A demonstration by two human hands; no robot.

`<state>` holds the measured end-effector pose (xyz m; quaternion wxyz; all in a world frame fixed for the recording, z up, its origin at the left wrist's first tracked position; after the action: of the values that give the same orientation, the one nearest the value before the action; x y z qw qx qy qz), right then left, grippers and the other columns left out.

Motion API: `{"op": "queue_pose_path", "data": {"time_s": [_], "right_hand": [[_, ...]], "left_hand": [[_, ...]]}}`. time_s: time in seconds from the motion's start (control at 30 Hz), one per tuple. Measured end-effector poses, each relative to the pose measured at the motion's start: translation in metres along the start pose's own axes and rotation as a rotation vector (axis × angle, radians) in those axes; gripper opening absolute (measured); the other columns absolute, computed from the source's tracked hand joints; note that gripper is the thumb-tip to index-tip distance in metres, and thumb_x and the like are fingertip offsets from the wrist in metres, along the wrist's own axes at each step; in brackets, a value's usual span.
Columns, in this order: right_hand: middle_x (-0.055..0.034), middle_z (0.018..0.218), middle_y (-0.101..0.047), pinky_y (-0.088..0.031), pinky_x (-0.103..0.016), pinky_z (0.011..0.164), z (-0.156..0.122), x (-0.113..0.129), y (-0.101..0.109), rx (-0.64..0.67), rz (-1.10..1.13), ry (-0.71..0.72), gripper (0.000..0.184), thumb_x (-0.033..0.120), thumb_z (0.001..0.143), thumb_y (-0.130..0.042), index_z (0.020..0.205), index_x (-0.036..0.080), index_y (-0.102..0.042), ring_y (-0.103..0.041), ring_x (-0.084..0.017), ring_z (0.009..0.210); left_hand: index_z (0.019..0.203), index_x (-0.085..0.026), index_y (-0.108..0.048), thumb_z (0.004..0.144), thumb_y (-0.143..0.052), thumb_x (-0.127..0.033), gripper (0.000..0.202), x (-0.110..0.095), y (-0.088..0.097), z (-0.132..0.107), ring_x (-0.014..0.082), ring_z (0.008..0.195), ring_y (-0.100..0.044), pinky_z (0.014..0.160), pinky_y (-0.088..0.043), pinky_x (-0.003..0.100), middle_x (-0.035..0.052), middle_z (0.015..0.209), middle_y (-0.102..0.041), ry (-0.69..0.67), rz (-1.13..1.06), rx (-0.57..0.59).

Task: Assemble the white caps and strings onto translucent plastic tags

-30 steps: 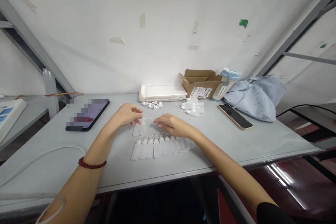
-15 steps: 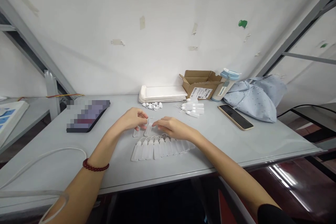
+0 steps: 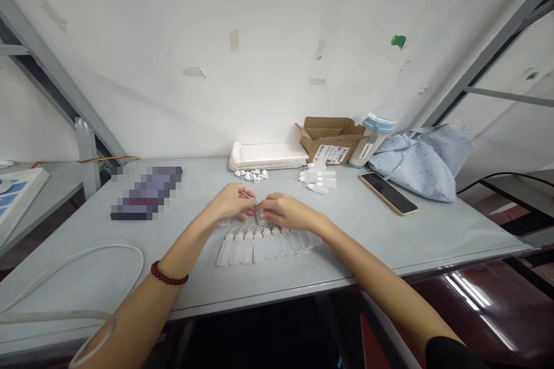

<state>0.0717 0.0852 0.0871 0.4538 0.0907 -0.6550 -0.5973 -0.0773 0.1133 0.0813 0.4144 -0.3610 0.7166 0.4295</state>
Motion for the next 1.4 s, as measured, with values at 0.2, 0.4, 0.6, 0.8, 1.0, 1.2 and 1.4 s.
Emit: {"op": "queue_pose_path", "data": {"time_s": [0.2, 0.4, 0.6, 0.8, 1.0, 1.2, 1.4], "right_hand": [[-0.0047, 0.082, -0.058, -0.038, -0.025, 0.069, 0.0, -0.004, 0.004, -0.047, 0.011, -0.112, 0.028, 0.035, 0.083, -0.062, 0.106, 0.019, -0.065, -0.053, -0.015, 0.076], [-0.0002, 0.066, -0.058, -0.034, -0.021, 0.061, 0.001, -0.008, 0.004, -0.046, 0.023, -0.167, 0.021, 0.026, 0.086, -0.056, 0.102, 0.018, -0.067, -0.049, -0.011, 0.061], [0.0024, 0.056, -0.056, -0.031, -0.02, 0.057, 0.004, -0.009, -0.001, -0.021, 0.048, -0.173, 0.023, 0.016, 0.086, -0.05, 0.092, 0.016, -0.071, -0.041, -0.007, 0.049], [0.0038, 0.052, -0.052, -0.03, -0.02, 0.056, 0.005, -0.011, -0.002, -0.077, 0.014, -0.168, 0.021, 0.015, 0.084, -0.051, 0.092, 0.016, -0.07, -0.039, -0.007, 0.048], [-0.0003, 0.062, -0.055, -0.028, -0.021, 0.057, 0.005, -0.009, -0.003, -0.128, -0.169, -0.054, 0.017, 0.021, 0.087, -0.053, 0.095, 0.017, -0.067, -0.044, -0.011, 0.058], [-0.0019, 0.066, -0.056, -0.026, -0.021, 0.057, 0.003, -0.004, -0.005, -0.147, -0.303, 0.021, 0.016, 0.024, 0.089, -0.052, 0.098, 0.019, -0.065, -0.047, -0.013, 0.064], [-0.0012, 0.063, -0.053, -0.025, -0.022, 0.056, 0.002, -0.001, -0.007, -0.157, -0.36, 0.067, 0.017, 0.023, 0.09, -0.05, 0.095, 0.019, -0.065, -0.044, -0.012, 0.061]], "left_hand": [[0.083, -0.015, -0.058, 0.059, -0.073, -0.02, 0.029, -0.002, -0.001, 0.0, 0.0216, 0.075, -0.068, 0.063, -0.056, 0.03, 0.0024, 0.073, -0.065, -0.033, -0.102, -0.056], [0.08, -0.014, -0.06, 0.057, -0.074, -0.021, 0.029, -0.004, 0.003, 0.002, 0.0186, 0.067, -0.067, 0.07, -0.053, 0.034, 0.002, 0.076, -0.064, -0.105, -0.111, -0.14], [0.074, -0.015, -0.062, 0.055, -0.075, -0.024, 0.024, -0.005, 0.004, 0.005, 0.0189, 0.073, -0.063, 0.075, -0.049, 0.035, 0.0022, 0.071, -0.066, -0.162, -0.133, -0.187], [0.073, -0.016, -0.065, 0.052, -0.078, -0.028, 0.028, -0.001, 0.005, 0.007, 0.0193, 0.075, -0.061, 0.078, -0.046, 0.035, 0.0027, 0.074, -0.067, -0.138, -0.187, -0.218], [0.08, -0.016, -0.065, 0.057, -0.077, -0.029, 0.03, 0.005, 0.003, 0.013, 0.0189, 0.082, -0.06, 0.08, -0.044, 0.033, 0.0027, 0.079, -0.066, -0.16, -0.259, -0.182], [0.076, -0.016, -0.063, 0.059, -0.077, -0.029, 0.026, 0.004, -0.002, 0.013, 0.0167, 0.083, -0.058, 0.082, -0.042, 0.031, 0.0019, 0.081, -0.064, -0.219, -0.368, -0.189], [0.074, -0.016, -0.062, 0.059, -0.077, -0.03, 0.026, 0.0, -0.006, 0.011, 0.0156, 0.079, -0.057, 0.081, -0.041, 0.032, 0.0018, 0.078, -0.062, -0.232, -0.422, -0.129]]}}
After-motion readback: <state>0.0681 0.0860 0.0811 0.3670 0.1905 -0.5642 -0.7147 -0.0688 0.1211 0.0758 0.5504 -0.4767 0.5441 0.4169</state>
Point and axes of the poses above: each hand's wrist, its own z-axis towards the middle knuckle, its own y-axis out of the back of the hand, x = y × z, the point moved 4 cm from there along z, towards the middle knuckle
